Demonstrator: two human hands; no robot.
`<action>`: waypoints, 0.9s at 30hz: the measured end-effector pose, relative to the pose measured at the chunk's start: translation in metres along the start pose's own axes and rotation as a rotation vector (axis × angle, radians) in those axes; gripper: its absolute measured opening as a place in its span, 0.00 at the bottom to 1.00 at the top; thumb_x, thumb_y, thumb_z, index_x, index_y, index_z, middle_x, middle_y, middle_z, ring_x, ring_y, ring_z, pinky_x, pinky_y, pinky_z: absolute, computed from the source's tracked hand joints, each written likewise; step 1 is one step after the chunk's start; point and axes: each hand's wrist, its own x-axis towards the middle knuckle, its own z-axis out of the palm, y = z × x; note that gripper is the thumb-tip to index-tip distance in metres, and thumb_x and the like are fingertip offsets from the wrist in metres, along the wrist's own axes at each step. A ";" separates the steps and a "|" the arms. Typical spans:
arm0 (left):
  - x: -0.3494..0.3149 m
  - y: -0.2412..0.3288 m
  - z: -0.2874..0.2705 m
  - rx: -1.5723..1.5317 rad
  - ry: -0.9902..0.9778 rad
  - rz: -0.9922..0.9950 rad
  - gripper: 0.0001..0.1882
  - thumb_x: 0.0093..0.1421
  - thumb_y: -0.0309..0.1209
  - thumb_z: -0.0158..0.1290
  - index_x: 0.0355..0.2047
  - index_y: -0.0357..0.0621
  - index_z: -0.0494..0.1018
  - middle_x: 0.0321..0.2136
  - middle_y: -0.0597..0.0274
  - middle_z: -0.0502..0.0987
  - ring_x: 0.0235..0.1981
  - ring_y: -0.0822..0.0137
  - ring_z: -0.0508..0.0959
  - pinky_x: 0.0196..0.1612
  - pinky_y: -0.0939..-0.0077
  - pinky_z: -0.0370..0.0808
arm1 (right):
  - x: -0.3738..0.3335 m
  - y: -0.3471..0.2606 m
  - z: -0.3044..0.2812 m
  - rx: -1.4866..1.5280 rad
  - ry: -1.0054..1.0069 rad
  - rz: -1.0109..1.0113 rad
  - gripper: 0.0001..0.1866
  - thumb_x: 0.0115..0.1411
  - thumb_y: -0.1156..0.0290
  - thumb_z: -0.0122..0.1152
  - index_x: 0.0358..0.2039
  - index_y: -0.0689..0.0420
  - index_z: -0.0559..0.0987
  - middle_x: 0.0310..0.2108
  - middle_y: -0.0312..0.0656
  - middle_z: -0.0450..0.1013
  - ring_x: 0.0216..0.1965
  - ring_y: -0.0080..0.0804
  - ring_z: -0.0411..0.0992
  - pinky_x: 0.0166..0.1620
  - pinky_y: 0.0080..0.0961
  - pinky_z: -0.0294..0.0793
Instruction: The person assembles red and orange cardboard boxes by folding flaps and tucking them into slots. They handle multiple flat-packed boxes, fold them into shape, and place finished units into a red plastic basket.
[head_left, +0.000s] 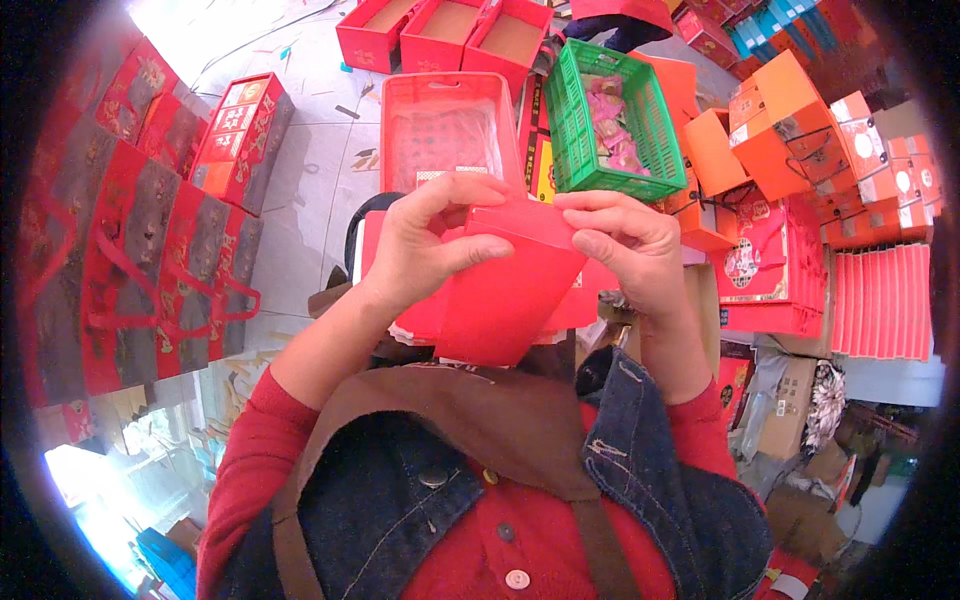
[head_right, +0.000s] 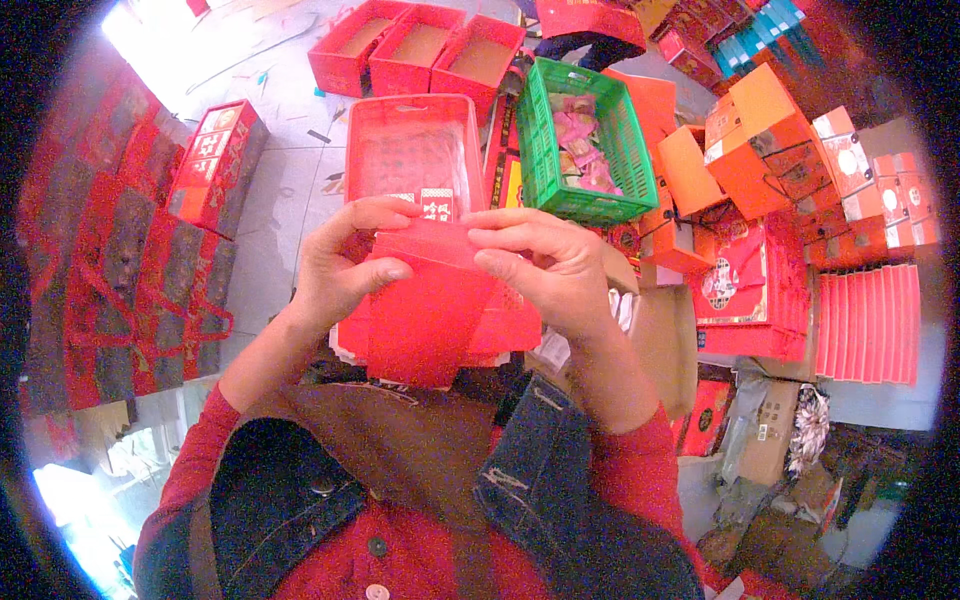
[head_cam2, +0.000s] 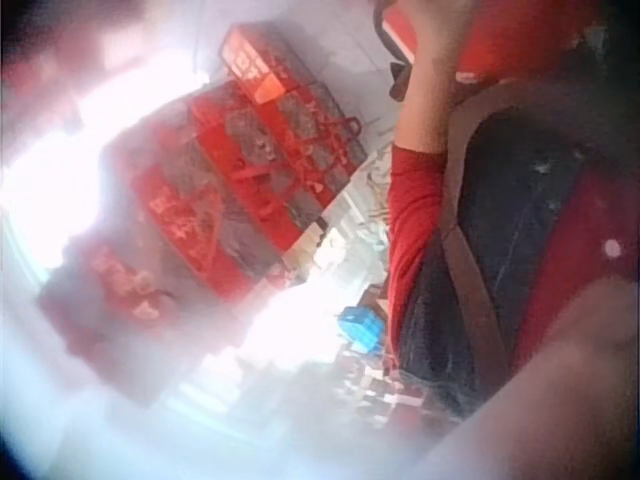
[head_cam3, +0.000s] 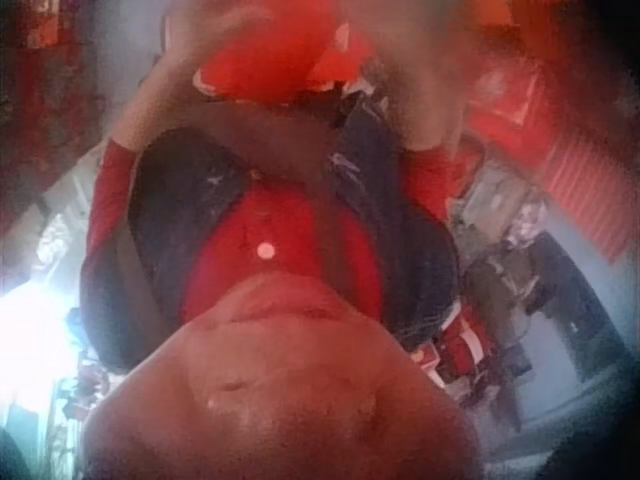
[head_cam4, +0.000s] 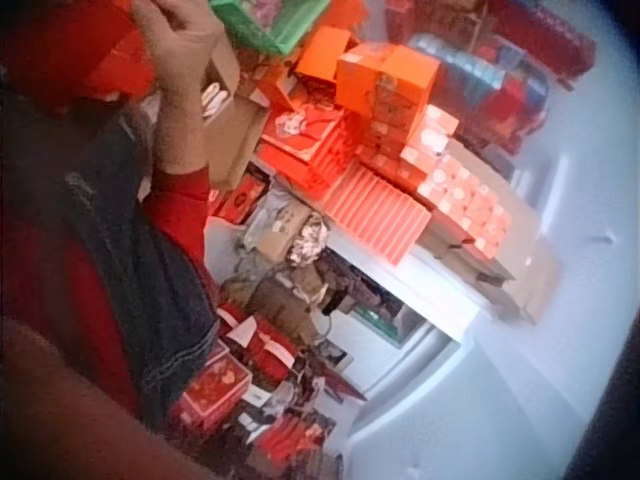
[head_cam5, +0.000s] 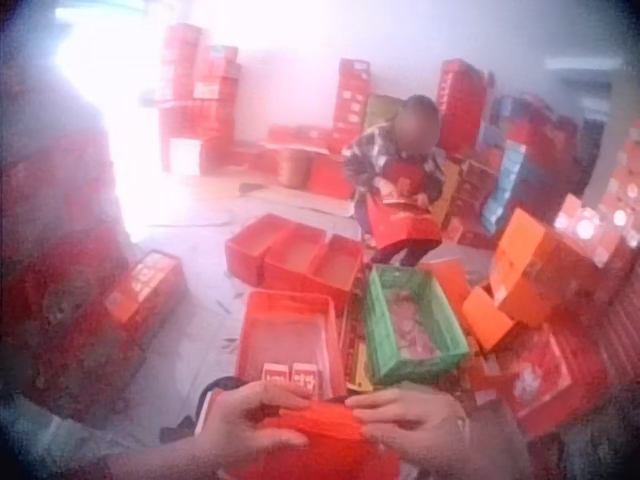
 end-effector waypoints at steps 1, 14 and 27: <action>0.000 -0.002 0.000 -0.011 0.001 0.016 0.22 0.46 0.28 0.64 0.41 0.37 0.70 0.47 0.53 0.71 0.50 0.64 0.71 0.52 0.69 0.68 | -0.001 0.001 0.001 0.038 0.008 0.001 0.13 0.51 0.79 0.62 0.39 0.65 0.79 0.43 0.50 0.73 0.47 0.33 0.71 0.50 0.29 0.71; -0.006 -0.007 0.003 -0.011 0.038 -0.018 0.20 0.48 0.24 0.63 0.40 0.35 0.70 0.44 0.57 0.72 0.45 0.69 0.73 0.48 0.74 0.72 | 0.000 0.006 0.015 -0.334 0.099 -0.042 0.11 0.48 0.77 0.66 0.34 0.63 0.80 0.38 0.46 0.76 0.40 0.30 0.74 0.45 0.24 0.72; -0.021 -0.015 0.008 -0.036 0.086 -0.042 0.16 0.48 0.22 0.62 0.37 0.35 0.71 0.43 0.55 0.72 0.45 0.68 0.73 0.46 0.75 0.73 | -0.017 0.021 0.022 -0.325 0.038 -0.175 0.09 0.49 0.80 0.64 0.32 0.64 0.78 0.40 0.49 0.75 0.42 0.36 0.74 0.48 0.28 0.70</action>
